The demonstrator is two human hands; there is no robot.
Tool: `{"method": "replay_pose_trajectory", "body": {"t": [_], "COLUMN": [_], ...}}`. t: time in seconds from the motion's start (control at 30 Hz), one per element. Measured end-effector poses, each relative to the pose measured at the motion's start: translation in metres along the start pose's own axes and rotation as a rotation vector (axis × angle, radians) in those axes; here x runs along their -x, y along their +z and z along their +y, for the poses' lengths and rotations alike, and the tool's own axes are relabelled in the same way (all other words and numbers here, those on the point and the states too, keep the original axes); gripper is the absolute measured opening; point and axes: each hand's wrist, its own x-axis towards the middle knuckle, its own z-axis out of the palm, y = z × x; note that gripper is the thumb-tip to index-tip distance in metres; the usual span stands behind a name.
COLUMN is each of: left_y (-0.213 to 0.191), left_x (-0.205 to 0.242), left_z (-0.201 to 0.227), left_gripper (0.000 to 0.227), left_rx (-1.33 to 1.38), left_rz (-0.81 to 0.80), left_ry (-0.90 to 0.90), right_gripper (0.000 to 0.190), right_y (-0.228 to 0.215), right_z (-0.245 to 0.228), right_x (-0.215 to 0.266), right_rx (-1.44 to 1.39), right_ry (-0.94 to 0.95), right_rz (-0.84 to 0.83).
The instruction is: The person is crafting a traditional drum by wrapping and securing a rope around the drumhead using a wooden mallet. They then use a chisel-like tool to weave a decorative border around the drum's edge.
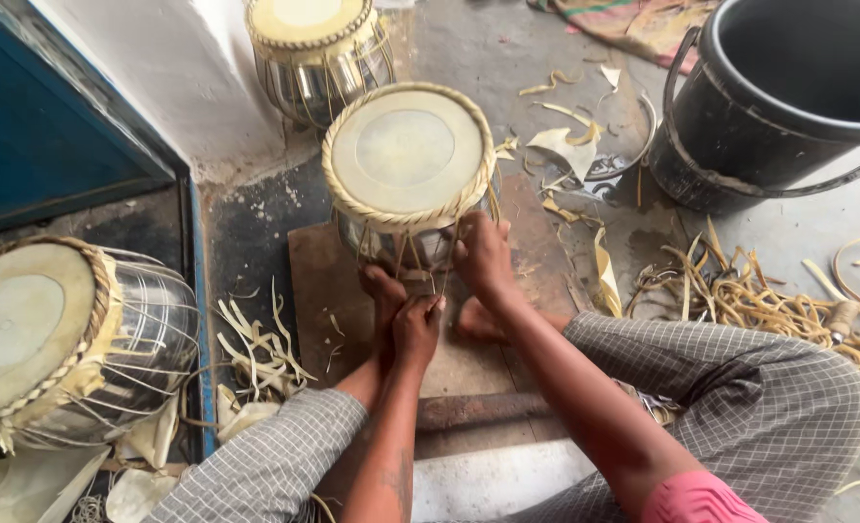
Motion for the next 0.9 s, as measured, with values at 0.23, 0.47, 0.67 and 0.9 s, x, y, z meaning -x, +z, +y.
{"method": "replay_pose_trajectory", "body": {"t": [0.23, 0.47, 0.67, 0.9], "left_y": [-0.006, 0.047, -0.01, -0.018], "left_x": [-0.01, -0.035, -0.062, -0.049], "left_z": [0.023, 0.014, -0.007, -0.002], "left_gripper": [0.017, 0.037, 0.041, 0.058], "left_rx": [-0.017, 0.694, -0.426, 0.309], "left_rz": [0.22, -0.081, 0.152, -0.201], "left_ry": [0.032, -0.328, 0.156, -0.373], "right_gripper": [0.034, 0.088, 0.065, 0.071], "right_y": [-0.013, -0.035, -0.055, -0.093], "right_z": [0.039, 0.108, 0.154, 0.055], "right_x": [0.039, 0.09, 0.193, 0.153], "right_rx": [-0.212, -0.128, 0.667, 0.542], "right_ry": [-0.265, -0.474, -0.303, -0.134], "right_rz": [-0.404, -0.561, -0.968, -1.287]}}
